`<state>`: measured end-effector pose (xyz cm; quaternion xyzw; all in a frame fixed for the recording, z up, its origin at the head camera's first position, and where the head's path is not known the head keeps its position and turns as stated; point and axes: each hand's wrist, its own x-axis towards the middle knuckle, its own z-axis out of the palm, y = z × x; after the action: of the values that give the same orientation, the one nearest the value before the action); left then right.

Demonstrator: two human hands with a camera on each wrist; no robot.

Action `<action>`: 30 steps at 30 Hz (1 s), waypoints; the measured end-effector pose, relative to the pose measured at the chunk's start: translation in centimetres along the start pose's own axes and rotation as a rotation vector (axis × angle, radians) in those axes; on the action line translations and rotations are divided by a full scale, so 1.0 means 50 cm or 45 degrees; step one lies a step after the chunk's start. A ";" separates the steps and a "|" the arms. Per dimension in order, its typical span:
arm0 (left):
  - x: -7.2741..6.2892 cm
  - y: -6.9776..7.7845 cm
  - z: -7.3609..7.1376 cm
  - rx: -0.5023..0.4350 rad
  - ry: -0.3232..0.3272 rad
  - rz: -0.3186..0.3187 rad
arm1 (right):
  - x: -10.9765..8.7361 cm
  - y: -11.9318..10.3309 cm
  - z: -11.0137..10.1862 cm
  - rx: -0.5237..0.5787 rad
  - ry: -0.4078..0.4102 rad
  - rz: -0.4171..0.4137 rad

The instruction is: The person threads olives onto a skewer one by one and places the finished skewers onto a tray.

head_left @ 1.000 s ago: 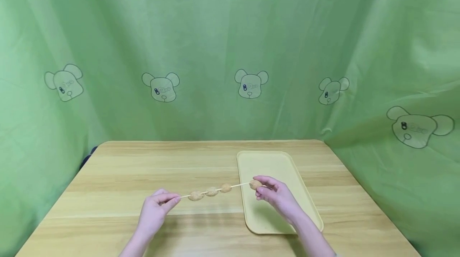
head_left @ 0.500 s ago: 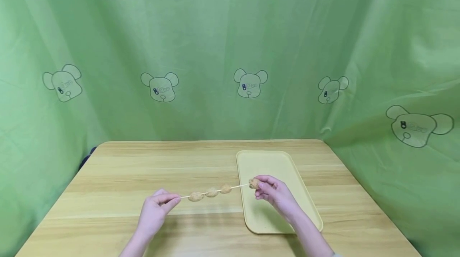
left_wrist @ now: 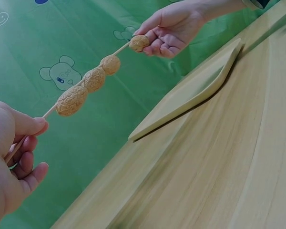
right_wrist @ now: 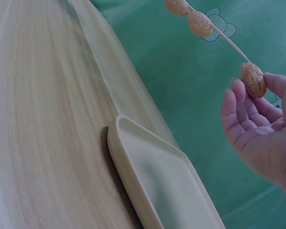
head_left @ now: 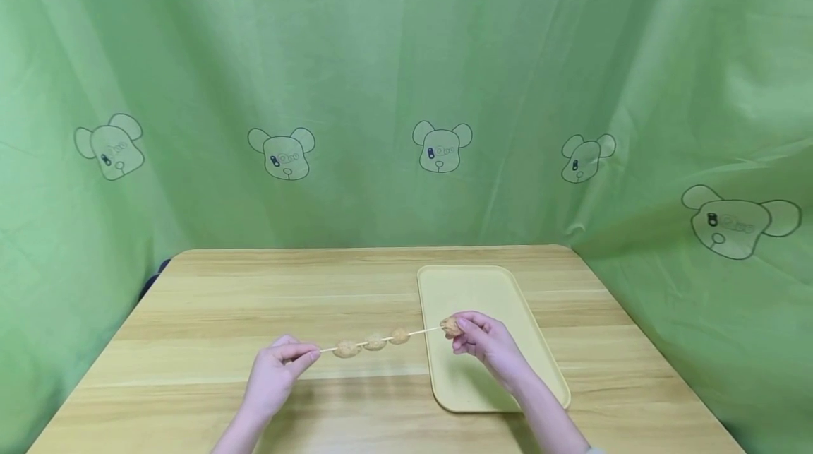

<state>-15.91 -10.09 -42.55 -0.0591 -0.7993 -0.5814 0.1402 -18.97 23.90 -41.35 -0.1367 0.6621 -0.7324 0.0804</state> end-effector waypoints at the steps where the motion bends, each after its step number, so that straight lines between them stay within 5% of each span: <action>1: -0.001 0.000 0.000 -0.001 0.002 -0.001 | 0.000 0.000 0.000 -0.006 0.008 0.006; 14: 0.000 -0.008 0.000 0.018 -0.005 0.025 | 0.004 0.005 0.002 -0.044 0.101 0.083; 30: -0.001 0.001 -0.004 0.004 -0.043 -0.084 | 0.006 0.006 0.007 -0.046 0.114 0.102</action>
<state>-15.82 -10.26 -42.48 -0.0422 -0.8040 -0.5833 0.1077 -19.15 23.47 -41.61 -0.0785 0.6831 -0.7219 0.0776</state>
